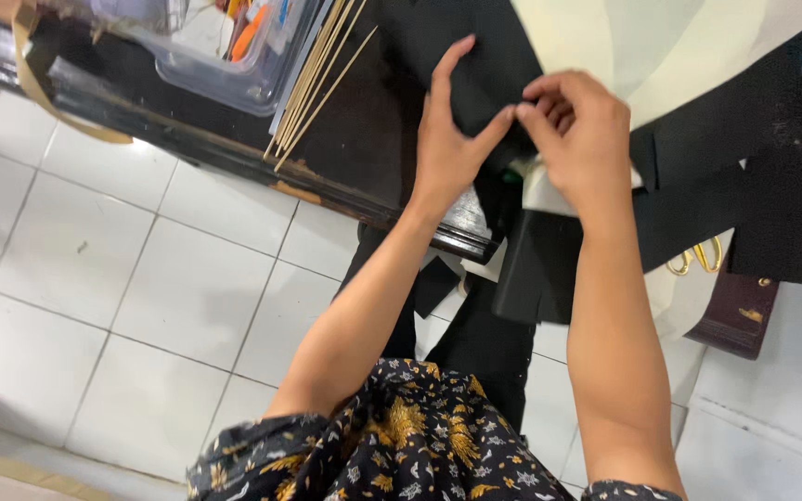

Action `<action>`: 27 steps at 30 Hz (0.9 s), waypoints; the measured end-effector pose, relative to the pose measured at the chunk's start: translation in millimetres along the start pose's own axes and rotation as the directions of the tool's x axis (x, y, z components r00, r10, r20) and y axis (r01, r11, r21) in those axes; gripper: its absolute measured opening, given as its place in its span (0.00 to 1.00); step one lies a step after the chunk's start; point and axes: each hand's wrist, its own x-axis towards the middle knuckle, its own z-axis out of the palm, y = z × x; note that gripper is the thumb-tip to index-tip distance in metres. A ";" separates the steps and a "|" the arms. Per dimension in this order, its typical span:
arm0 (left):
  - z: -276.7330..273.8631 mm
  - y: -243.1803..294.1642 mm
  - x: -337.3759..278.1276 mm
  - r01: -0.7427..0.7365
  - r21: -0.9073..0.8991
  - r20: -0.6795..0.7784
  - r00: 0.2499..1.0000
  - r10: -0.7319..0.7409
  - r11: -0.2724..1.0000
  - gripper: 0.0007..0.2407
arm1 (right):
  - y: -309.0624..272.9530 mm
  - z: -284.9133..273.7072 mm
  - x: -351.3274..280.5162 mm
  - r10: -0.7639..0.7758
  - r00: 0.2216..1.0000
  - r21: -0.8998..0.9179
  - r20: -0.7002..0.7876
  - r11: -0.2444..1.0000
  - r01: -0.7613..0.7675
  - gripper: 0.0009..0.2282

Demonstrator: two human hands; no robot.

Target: The person assembles a snack bouquet by gluing black paper around the base of the arrangement and folding additional pieces of black paper into collar-like shapes around the snack packages.

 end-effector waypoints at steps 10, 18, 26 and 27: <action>-19.8 25.1 -22.5 0.068 0.044 0.078 0.994 -0.071 0.997 0.30 | -22.6 6.1 -40.4 0.003 0.998 0.063 -0.062 0.998 0.001 0.03; -9.6 -12.3 -30.7 0.087 0.180 -0.025 0.996 -0.084 0.980 0.35 | 0.5 11.9 -48.3 -0.026 0.995 0.128 -0.093 0.991 0.038 0.04; -9.5 -13.8 -30.1 0.128 0.203 0.002 0.991 -0.131 0.971 0.40 | -6.3 7.9 -49.6 -0.096 0.989 0.121 -0.116 0.987 0.110 0.01; -8.6 -15.8 -29.8 0.146 0.225 -0.007 0.989 -0.148 0.963 0.41 | -8.7 8.4 -49.6 -0.101 0.987 0.066 -0.122 0.992 0.110 0.01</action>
